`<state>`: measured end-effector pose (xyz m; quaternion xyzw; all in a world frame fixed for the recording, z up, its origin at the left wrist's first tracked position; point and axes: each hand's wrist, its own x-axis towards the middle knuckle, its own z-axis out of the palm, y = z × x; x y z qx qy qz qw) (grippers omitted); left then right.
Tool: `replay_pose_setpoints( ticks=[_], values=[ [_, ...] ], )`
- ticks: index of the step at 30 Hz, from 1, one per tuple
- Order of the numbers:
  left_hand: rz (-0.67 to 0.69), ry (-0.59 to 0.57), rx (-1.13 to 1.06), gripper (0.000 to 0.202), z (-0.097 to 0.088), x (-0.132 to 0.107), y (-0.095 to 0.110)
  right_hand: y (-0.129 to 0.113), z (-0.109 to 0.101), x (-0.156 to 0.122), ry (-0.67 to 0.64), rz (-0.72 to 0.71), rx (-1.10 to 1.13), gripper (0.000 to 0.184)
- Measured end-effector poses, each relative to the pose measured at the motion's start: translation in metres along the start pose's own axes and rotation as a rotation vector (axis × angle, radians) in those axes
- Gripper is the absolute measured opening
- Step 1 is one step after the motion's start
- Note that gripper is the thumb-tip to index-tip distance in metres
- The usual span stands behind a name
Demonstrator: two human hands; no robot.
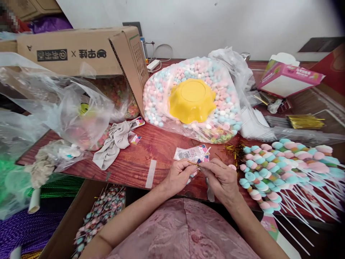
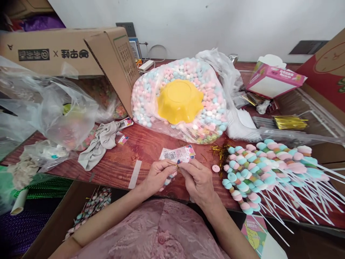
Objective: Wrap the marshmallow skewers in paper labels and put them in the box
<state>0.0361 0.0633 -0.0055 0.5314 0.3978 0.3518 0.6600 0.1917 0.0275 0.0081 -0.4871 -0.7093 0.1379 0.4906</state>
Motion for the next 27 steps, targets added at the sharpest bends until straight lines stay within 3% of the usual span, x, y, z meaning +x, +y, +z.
replay_pose_setpoints(
  ticks=[3, 5, 14, 18, 21, 24, 27],
  values=[
    [0.194, -0.007, 0.122, 0.023, -0.004, -0.002, -0.002, 0.003, 0.002, -0.004, -0.019, 0.028, 0.066, 0.019],
    [0.226, 0.005, 0.160, 0.023, -0.005, -0.004, -0.002, 0.006, 0.004, -0.007, -0.040, 0.071, 0.107, 0.018],
    [0.199, 0.014, 0.170, 0.026, -0.009, -0.008, -0.001, 0.008, 0.019, -0.011, -0.017, 0.190, 0.163, 0.013],
    [0.138, 0.036, 0.114, 0.030, -0.013, -0.005, -0.009, 0.004, 0.024, -0.017, 0.044, 0.262, 0.113, 0.001],
    [0.101, 0.028, 0.080, 0.030, -0.015, -0.005, -0.009, 0.004, 0.025, -0.023, 0.077, 0.311, 0.113, 0.011],
    [0.137, -0.011, 0.119, 0.028, -0.016, -0.006, -0.003, 0.010, 0.024, -0.027, 0.003, 0.490, 0.324, 0.012],
    [0.149, -0.086, 0.143, 0.027, -0.016, -0.007, 0.006, 0.021, 0.019, -0.028, -0.151, 0.689, 0.598, 0.023]
  ],
)
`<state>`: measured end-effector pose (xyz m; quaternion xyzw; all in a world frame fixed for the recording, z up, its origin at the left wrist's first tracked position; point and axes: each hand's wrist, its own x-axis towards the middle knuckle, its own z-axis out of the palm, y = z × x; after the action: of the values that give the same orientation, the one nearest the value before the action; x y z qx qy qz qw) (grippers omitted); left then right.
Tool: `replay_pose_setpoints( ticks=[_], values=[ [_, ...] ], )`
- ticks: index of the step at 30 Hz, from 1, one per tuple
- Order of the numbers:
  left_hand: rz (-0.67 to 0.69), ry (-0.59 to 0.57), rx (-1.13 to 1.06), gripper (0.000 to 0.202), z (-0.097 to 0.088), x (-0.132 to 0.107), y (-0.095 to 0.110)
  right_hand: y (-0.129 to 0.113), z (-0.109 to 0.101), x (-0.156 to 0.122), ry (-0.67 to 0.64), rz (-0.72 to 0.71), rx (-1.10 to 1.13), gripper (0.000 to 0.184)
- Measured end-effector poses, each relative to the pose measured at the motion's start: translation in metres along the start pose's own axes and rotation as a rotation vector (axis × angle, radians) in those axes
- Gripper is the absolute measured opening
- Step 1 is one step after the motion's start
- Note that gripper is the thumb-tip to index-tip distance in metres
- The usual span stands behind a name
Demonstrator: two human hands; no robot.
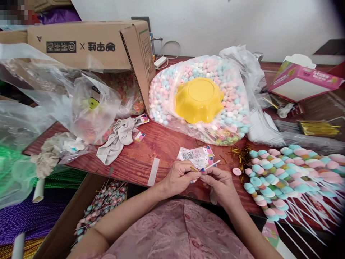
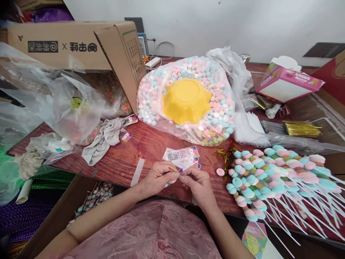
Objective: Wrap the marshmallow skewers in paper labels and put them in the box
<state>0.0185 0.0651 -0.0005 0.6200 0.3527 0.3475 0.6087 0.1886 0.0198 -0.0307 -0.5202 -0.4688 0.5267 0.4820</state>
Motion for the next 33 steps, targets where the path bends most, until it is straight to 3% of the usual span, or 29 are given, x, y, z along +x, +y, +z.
replay_pose_setpoints(
  ticks=[3, 5, 7, 9, 11, 13, 16, 21, 29, 33],
  values=[
    [-0.183, -0.145, -0.109, 0.029, -0.002, -0.001, 0.006, -0.003, -0.009, 0.003, -0.284, 0.134, 0.113, 0.036],
    [-0.372, -0.263, -0.198, 0.030, -0.005, -0.002, 0.008, -0.012, -0.012, 0.002, -0.447, 0.066, 0.027, 0.036],
    [-0.523, -0.365, -0.269, 0.031, -0.009, -0.004, 0.008, -0.025, -0.013, -0.003, -0.505, -0.203, -0.235, 0.029],
    [-0.621, -0.470, -0.312, 0.030, -0.014, -0.005, 0.009, -0.039, -0.013, -0.011, -0.483, -0.587, -0.557, 0.021],
    [-0.691, -0.594, -0.311, 0.028, -0.018, -0.005, 0.011, -0.048, -0.013, -0.019, -0.479, -0.905, -0.789, 0.026],
    [-0.739, -0.719, -0.274, 0.025, -0.021, -0.003, 0.015, -0.052, -0.013, -0.025, -0.515, -1.071, -0.900, 0.029],
    [-0.762, -0.847, -0.221, 0.024, -0.023, 0.000, 0.019, -0.051, -0.013, -0.029, -0.562, -1.134, -0.938, 0.029],
    [-0.747, -0.945, -0.161, 0.023, -0.025, 0.004, 0.022, -0.055, -0.010, -0.027, -0.633, -1.129, -0.941, 0.033],
    [-0.746, -1.016, -0.175, 0.022, -0.026, 0.000, 0.019, -0.055, 0.001, -0.025, -0.772, -1.222, -0.931, 0.027],
    [-0.734, -1.042, -0.157, 0.023, -0.028, -0.001, 0.020, -0.056, 0.009, -0.026, -0.734, -1.208, -0.958, 0.024]
  ],
)
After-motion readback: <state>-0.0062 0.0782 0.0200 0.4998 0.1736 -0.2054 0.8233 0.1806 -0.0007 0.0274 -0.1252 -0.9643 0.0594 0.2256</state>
